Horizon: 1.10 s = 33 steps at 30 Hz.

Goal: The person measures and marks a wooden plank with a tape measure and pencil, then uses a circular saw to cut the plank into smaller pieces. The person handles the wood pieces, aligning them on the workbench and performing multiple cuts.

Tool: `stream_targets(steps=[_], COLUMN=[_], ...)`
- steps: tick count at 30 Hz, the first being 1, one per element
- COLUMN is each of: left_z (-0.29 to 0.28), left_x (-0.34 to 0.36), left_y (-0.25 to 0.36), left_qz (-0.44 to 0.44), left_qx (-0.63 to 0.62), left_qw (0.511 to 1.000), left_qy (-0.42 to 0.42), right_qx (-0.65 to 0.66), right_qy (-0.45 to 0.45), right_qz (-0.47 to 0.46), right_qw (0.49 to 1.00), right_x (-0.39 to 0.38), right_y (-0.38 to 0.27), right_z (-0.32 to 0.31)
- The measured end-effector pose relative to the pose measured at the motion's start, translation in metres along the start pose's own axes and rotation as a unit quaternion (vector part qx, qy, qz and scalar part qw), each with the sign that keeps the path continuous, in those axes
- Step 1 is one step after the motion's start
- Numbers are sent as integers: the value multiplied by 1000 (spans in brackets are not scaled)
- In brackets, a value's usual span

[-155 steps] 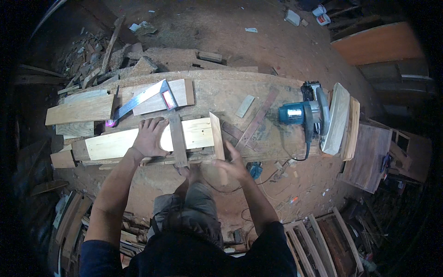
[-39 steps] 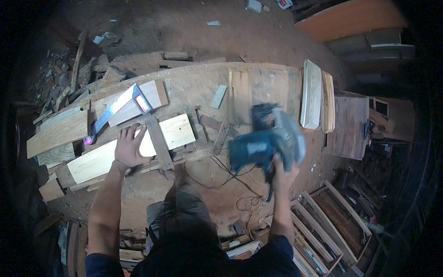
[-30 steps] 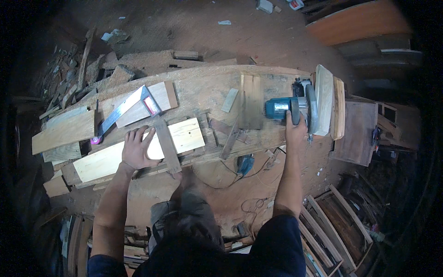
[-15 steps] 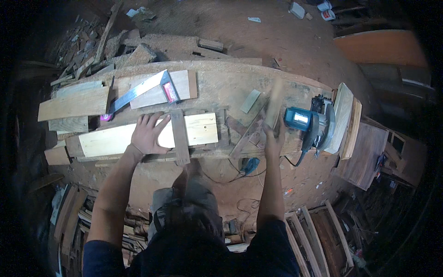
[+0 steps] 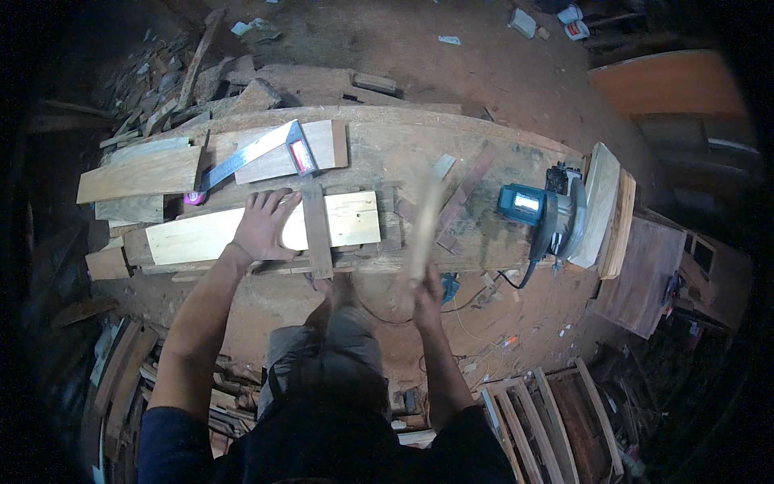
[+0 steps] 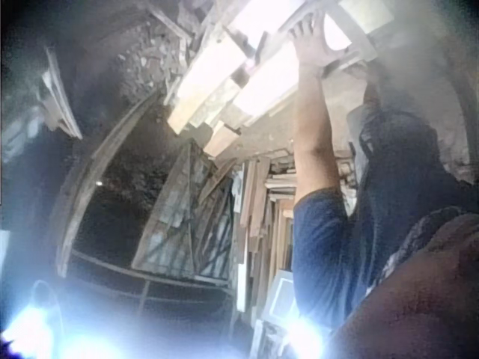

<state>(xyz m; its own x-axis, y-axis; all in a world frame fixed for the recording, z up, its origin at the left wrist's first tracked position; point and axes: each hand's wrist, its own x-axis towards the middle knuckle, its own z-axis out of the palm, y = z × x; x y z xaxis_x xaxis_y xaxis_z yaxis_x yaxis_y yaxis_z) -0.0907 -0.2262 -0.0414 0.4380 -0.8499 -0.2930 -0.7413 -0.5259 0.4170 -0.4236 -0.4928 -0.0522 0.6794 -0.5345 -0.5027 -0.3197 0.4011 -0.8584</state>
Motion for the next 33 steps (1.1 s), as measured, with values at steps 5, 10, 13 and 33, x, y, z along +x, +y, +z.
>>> stream_targets(steps=[5,10,13,33], left_z=[9,8,8,6], left_x=[2,-3,-2,-12], left_y=[-7,-11,-11,-18], left_qz=[9,19,27,62], left_qx=[23,17,4,29], left_qw=[1000,999,999,995], left_qy=[-1,21,23,71], right_qx=[-58,-333,-483,-509], right_qy=[-61,114,219,306], right_qz=[10,-218,-124,-201], right_qw=[996,910,838,779], right_x=[7,57,86,129], right_y=[-23,-78,-112,-159], right_z=[9,-5,18,-166])
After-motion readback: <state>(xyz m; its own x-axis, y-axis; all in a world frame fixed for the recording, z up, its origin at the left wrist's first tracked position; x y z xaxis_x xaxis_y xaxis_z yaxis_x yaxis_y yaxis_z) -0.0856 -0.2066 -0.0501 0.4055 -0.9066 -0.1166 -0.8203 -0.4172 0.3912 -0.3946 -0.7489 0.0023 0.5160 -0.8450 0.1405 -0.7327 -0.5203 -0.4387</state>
